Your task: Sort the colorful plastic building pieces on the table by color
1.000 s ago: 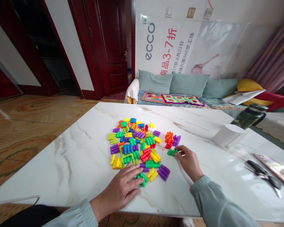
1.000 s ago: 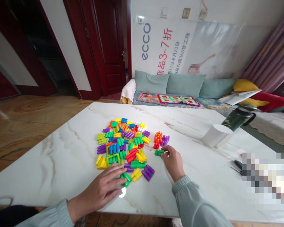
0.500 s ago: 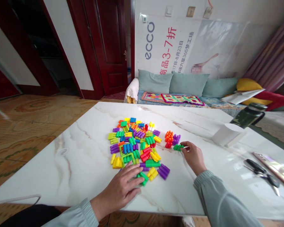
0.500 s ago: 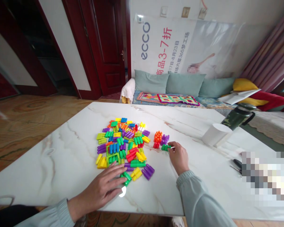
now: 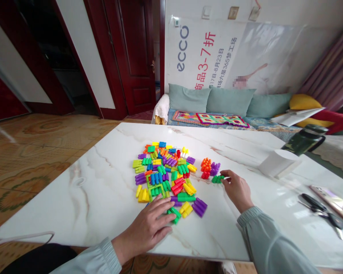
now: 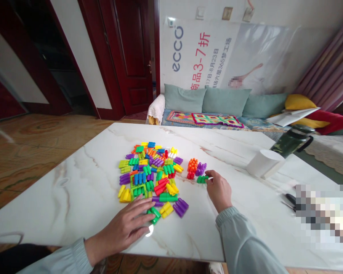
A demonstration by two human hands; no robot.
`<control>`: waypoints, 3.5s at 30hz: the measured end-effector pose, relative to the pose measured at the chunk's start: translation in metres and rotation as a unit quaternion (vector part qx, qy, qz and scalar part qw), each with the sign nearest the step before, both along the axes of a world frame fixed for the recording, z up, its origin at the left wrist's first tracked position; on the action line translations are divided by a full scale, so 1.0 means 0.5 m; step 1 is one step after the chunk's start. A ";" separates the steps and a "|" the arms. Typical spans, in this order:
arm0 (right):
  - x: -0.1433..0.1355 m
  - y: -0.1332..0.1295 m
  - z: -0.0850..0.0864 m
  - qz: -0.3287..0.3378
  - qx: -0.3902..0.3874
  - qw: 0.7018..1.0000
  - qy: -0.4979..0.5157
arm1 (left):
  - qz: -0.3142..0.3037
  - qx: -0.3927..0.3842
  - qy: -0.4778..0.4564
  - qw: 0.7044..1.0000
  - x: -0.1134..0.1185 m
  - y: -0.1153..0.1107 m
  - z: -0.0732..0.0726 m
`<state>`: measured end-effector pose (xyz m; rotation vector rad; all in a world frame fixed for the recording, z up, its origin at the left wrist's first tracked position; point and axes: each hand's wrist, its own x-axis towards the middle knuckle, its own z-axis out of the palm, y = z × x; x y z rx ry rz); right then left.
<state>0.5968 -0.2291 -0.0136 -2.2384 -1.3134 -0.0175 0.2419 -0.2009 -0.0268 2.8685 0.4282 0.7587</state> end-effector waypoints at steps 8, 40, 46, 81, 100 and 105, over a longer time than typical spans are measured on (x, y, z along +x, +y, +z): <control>-0.011 -0.014 0.021 0.004 0.052 0.998 -0.047 | -0.001 -0.009 0.005 1.000 -0.001 -0.001 0.001; -0.232 -0.058 0.016 0.293 0.221 0.930 0.013 | 0.226 -0.082 -0.089 0.967 -0.013 0.141 0.011; -0.277 -0.083 0.031 0.367 0.206 0.905 0.065 | 0.166 -0.107 -0.192 0.961 0.005 0.078 0.060; 0.017 -0.062 0.036 0.103 0.053 0.993 -0.003 | 0.064 -0.257 -0.195 0.944 0.025 -0.018 0.035; 0.008 -0.032 0.000 0.062 0.073 0.995 0.022 | 0.071 -0.221 -0.173 0.957 0.017 -0.008 0.026; 0.011 -0.035 0.003 0.061 0.083 0.995 0.005 | 0.073 -0.219 -0.176 0.957 0.016 -0.009 0.033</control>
